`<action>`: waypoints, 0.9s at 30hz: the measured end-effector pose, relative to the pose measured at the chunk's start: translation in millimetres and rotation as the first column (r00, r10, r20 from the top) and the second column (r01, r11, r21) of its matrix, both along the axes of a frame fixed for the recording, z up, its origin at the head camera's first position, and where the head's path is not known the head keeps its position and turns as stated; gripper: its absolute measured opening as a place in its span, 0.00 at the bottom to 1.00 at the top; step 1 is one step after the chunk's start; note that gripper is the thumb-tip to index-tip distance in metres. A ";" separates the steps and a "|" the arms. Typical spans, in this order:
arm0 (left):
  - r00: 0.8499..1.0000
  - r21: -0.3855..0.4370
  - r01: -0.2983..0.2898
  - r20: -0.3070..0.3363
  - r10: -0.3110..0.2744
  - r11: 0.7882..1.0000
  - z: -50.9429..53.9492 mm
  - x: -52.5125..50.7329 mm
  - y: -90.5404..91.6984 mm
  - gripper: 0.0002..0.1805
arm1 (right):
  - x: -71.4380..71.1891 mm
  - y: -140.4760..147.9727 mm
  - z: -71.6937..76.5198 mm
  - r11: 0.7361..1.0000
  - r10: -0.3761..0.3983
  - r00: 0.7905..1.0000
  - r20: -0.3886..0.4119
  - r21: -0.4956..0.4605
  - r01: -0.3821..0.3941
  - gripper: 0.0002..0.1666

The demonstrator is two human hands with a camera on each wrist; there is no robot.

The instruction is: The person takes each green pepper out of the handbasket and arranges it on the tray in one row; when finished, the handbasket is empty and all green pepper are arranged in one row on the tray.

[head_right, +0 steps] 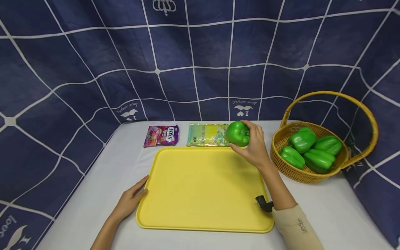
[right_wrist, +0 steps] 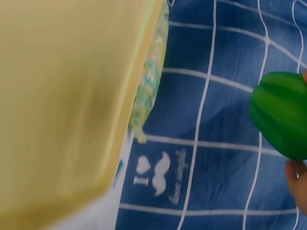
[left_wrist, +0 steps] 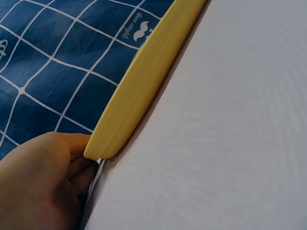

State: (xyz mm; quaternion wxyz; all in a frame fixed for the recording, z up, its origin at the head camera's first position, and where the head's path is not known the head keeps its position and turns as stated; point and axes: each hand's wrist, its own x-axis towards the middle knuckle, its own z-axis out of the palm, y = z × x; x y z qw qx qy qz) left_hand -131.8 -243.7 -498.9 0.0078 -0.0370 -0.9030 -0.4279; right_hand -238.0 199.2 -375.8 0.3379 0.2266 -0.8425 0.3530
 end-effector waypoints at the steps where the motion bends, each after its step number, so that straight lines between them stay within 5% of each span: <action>1: 1.000 0.001 -0.003 -0.001 0.003 1.000 -0.4 0.2 -0.3 0.28 | -1.6 -5.6 0.3 1.000 0.019 1.000 -0.005 0.006 -0.019 0.55; 6: 1.000 0.004 -0.002 -0.026 0.002 1.000 -2.9 1.2 -2.1 0.28 | -10.3 -36.2 -2.0 0.992 0.123 0.992 -0.001 0.026 -0.123 0.53; 13: 0.994 -0.031 0.018 -0.106 -0.021 0.999 -5.4 1.7 -4.9 0.28 | -25.3 -96.4 -13.9 0.966 0.245 0.962 0.125 0.050 -0.252 0.50; 21: 0.988 -0.031 0.033 -0.152 -0.037 0.999 -8.3 2.5 -4.6 0.28 | -38.7 -171.7 -49.3 0.943 0.282 0.896 0.342 0.072 -0.325 0.48; 27: 0.984 -0.031 0.067 -0.163 -0.071 0.997 -9.8 1.1 -2.3 0.28 | -42.4 -194.7 -74.6 0.935 0.281 0.848 0.449 0.070 -0.347 0.49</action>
